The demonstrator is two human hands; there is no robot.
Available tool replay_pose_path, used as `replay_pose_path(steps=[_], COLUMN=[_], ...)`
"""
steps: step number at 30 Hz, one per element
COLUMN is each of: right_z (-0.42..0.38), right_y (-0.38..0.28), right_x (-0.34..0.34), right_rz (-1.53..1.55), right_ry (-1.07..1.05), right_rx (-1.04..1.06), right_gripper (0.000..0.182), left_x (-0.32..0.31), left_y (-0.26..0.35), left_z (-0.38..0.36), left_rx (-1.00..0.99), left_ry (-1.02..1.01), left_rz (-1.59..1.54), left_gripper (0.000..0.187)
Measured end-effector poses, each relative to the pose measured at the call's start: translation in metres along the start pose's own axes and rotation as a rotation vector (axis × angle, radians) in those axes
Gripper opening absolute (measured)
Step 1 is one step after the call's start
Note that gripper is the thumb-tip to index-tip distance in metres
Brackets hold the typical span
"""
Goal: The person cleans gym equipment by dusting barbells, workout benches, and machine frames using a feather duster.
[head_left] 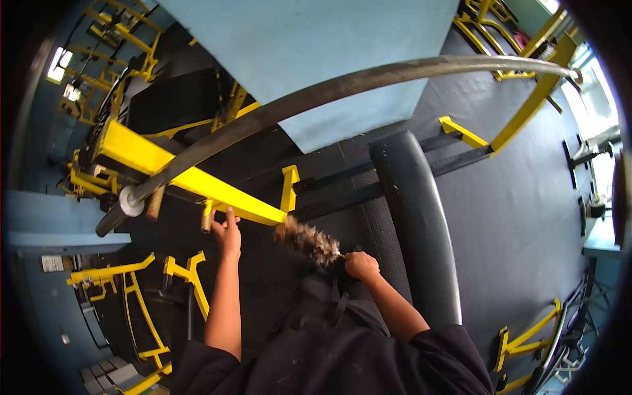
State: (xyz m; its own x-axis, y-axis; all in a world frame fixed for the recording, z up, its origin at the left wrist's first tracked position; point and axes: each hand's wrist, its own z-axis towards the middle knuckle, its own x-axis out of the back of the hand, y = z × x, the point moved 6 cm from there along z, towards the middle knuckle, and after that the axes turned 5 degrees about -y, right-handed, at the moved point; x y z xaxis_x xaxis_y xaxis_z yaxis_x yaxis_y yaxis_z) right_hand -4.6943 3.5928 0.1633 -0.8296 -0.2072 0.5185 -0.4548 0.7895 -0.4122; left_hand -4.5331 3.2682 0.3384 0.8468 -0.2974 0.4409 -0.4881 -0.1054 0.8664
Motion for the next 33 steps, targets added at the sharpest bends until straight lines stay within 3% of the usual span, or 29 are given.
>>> replay_pose_path(steps=[2, 6, 8, 10, 12, 13, 18, 20, 24, 28, 33], right_z=[0.02, 0.029, 0.01, -0.008, -0.022, -0.018, -0.051, -0.09, -0.157, -0.197, -0.194], right_y=[-0.016, -0.057, -0.089, -0.111, -0.126, -0.127, -0.157, -0.182, -0.227, -0.264, -0.275], right_x=[-0.001, 0.032, 0.069, 0.106, 0.135, 0.141, 0.177, 0.193, 0.222, 0.241, 0.237], right_rz=[-0.189, -0.301, -0.265, -0.296, -0.356, -0.403, -0.708, -0.449, -0.619, -0.468, -0.523], right_ry=[-0.083, 0.173, 0.31, 0.403, 0.55, 0.515, 0.539, 0.66, 0.679, 0.679, 0.78], right_rx=[0.02, 0.216, 0.481, 0.521, 0.606, 0.619, 0.694, 0.84, 0.799, 0.811, 0.653], right_gripper=[0.03, 0.033, 0.037, 0.037, 0.036, 0.036, 0.036, 0.037, 0.034, 0.033, 0.029], left_x=[0.005, 0.024, 0.032, 0.044, 0.065, 0.076, 0.116, 0.14, 0.189, 0.204, 0.222], left_y=[0.001, -0.01, -0.014, -0.009, -0.032, -0.019, -0.026, -0.013, 0.007, 0.019, 0.064], left_z=[-0.002, 0.009, 0.011, 0.008, 0.01, 0.0, -0.018, -0.032, -0.056, -0.053, -0.042], left_rx=[0.0, -0.233, -0.257, -0.455, -0.498, -0.449, -0.583, -0.691, -0.684, -0.741, -0.845], left_ry=[-0.053, -0.131, -0.223, -0.131, 0.025, 0.1, 0.253, 0.299, 0.46, 0.358, 0.298], left_rz=[-0.032, -0.08, -0.193, -0.123, 0.152, 0.196, 0.243, 0.257, 0.151, 0.007, 0.007], left_gripper=[0.065, 0.062, 0.066, 0.06, 0.054, 0.049, 0.041, 0.036, 0.03, 0.034, 0.037])
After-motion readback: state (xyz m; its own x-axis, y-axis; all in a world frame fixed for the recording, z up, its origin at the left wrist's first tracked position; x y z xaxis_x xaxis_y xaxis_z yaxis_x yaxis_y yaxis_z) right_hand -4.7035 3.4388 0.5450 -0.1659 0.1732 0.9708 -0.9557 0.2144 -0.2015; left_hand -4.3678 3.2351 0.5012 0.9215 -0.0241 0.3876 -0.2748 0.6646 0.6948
